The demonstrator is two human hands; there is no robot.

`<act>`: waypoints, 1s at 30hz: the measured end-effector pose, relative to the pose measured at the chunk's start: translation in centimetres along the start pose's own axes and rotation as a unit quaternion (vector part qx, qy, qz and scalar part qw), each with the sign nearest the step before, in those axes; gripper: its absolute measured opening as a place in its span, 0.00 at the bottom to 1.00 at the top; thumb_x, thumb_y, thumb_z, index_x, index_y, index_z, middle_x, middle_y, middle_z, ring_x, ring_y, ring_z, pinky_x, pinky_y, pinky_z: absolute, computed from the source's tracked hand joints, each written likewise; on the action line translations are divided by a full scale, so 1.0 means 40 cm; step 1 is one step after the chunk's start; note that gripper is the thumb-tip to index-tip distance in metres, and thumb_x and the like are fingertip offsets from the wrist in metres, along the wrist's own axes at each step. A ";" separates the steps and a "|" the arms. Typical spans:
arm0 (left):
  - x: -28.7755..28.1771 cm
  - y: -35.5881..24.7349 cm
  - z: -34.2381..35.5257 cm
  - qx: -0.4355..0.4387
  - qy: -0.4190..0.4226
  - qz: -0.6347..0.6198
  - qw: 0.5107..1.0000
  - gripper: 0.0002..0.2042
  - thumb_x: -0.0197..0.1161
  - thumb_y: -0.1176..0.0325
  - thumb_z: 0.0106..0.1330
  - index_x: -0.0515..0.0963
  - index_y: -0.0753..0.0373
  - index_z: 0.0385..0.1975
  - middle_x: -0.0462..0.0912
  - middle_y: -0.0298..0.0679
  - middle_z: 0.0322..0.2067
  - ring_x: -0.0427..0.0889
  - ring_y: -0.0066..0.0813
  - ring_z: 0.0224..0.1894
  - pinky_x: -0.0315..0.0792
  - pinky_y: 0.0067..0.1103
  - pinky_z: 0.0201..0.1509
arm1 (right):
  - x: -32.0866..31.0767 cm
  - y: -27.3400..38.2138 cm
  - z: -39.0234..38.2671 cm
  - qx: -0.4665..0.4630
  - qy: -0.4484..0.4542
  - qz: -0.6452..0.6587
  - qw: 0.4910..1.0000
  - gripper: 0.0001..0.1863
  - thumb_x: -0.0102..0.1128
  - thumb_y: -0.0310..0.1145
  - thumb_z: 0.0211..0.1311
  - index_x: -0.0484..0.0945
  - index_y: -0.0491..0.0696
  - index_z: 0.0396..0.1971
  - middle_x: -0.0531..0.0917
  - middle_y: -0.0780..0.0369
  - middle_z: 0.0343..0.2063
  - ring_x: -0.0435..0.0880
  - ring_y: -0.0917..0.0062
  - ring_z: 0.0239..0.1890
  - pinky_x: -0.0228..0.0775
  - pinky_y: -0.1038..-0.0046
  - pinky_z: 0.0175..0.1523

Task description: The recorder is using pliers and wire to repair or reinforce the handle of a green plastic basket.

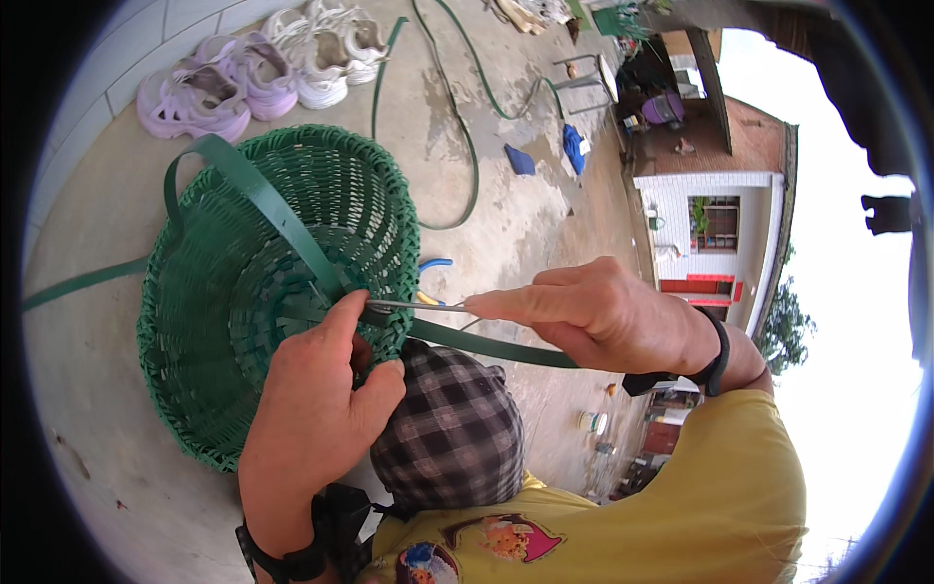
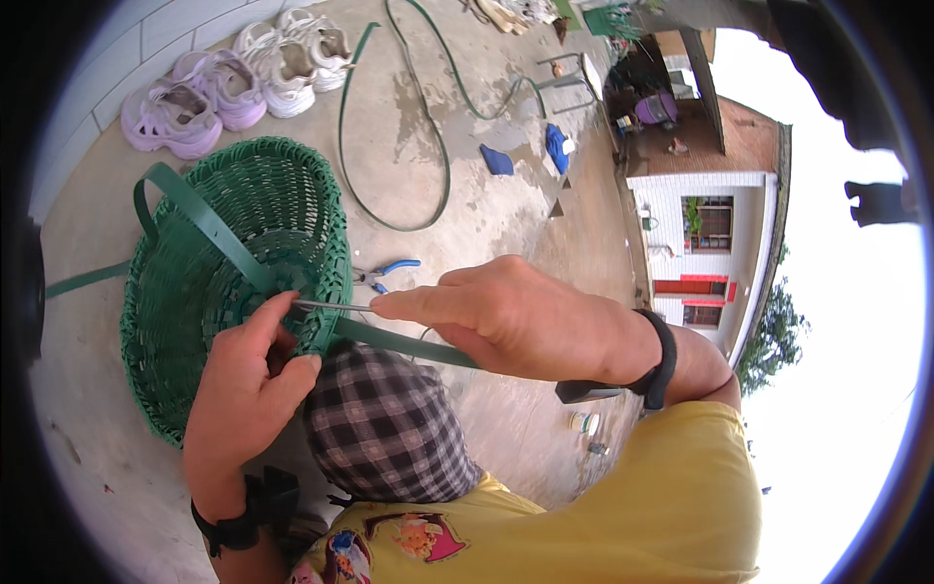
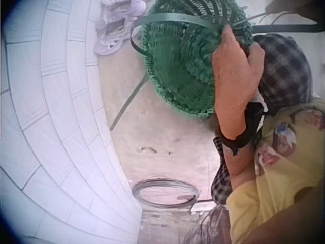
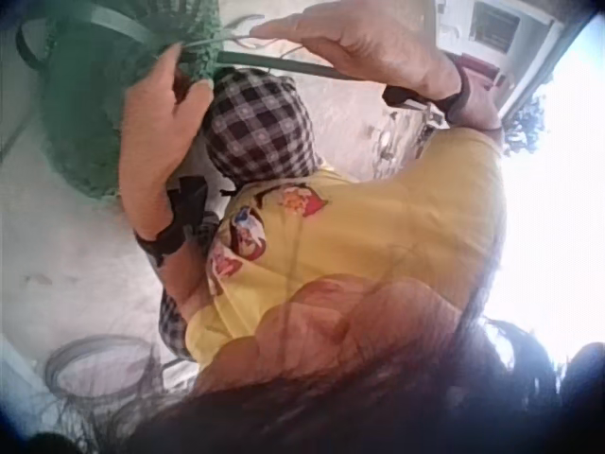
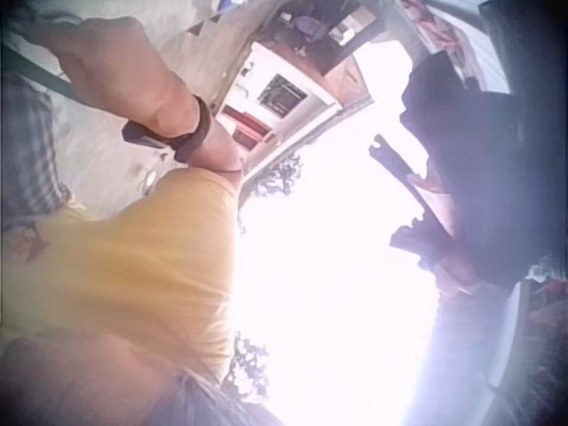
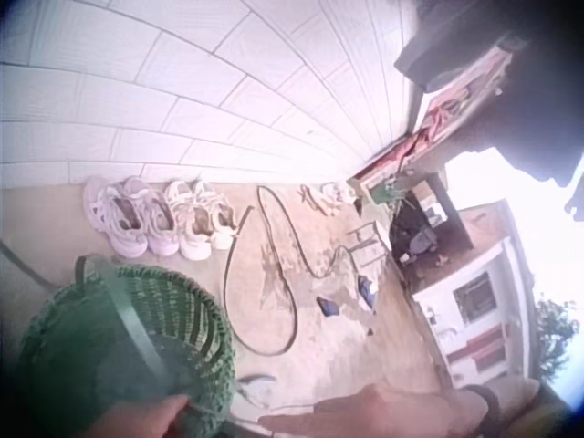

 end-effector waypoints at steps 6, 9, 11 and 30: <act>0.017 -0.011 -0.013 0.019 -0.007 0.124 0.992 0.23 0.62 0.69 0.52 0.70 0.75 0.47 0.74 0.48 0.18 0.74 0.39 0.19 0.67 0.27 0.26 | 0.040 -0.011 -0.042 0.013 -0.048 0.029 0.998 0.21 0.58 0.21 0.50 0.75 0.50 0.47 0.80 0.54 0.22 0.79 0.59 0.25 0.72 0.64 0.28; 0.018 -0.012 -0.018 0.001 -0.006 0.093 0.996 0.23 0.62 0.69 0.53 0.70 0.74 0.48 0.72 0.44 0.16 0.71 0.30 0.17 0.66 0.24 0.24 | 0.052 -0.027 -0.051 -0.054 -0.087 0.042 0.994 0.20 0.57 0.22 0.50 0.76 0.49 0.46 0.80 0.54 0.23 0.79 0.58 0.25 0.73 0.64 0.29; 0.021 -0.002 -0.020 -0.008 -0.038 0.049 0.998 0.23 0.63 0.69 0.53 0.71 0.72 0.49 0.70 0.38 0.15 0.66 0.21 0.18 0.63 0.20 0.23 | 0.057 -0.029 -0.060 -0.037 -0.084 0.045 0.995 0.19 0.57 0.22 0.51 0.76 0.48 0.46 0.80 0.53 0.24 0.79 0.57 0.26 0.73 0.64 0.30; 0.022 0.002 -0.021 -0.029 0.009 0.006 1.000 0.23 0.62 0.72 0.54 0.71 0.71 0.51 0.69 0.30 0.17 0.64 0.14 0.21 0.61 0.15 0.24 | 0.149 -0.062 -0.136 -0.050 -0.173 0.152 0.972 0.25 0.55 0.18 0.53 0.73 0.48 0.53 0.80 0.57 0.26 0.81 0.61 0.27 0.74 0.71 0.33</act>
Point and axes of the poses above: each hand's wrist, its own z-axis towards the middle knuckle, its own x-axis out of the palm, y = z × x, the point moved 4 cm from there along z, towards the middle knuckle
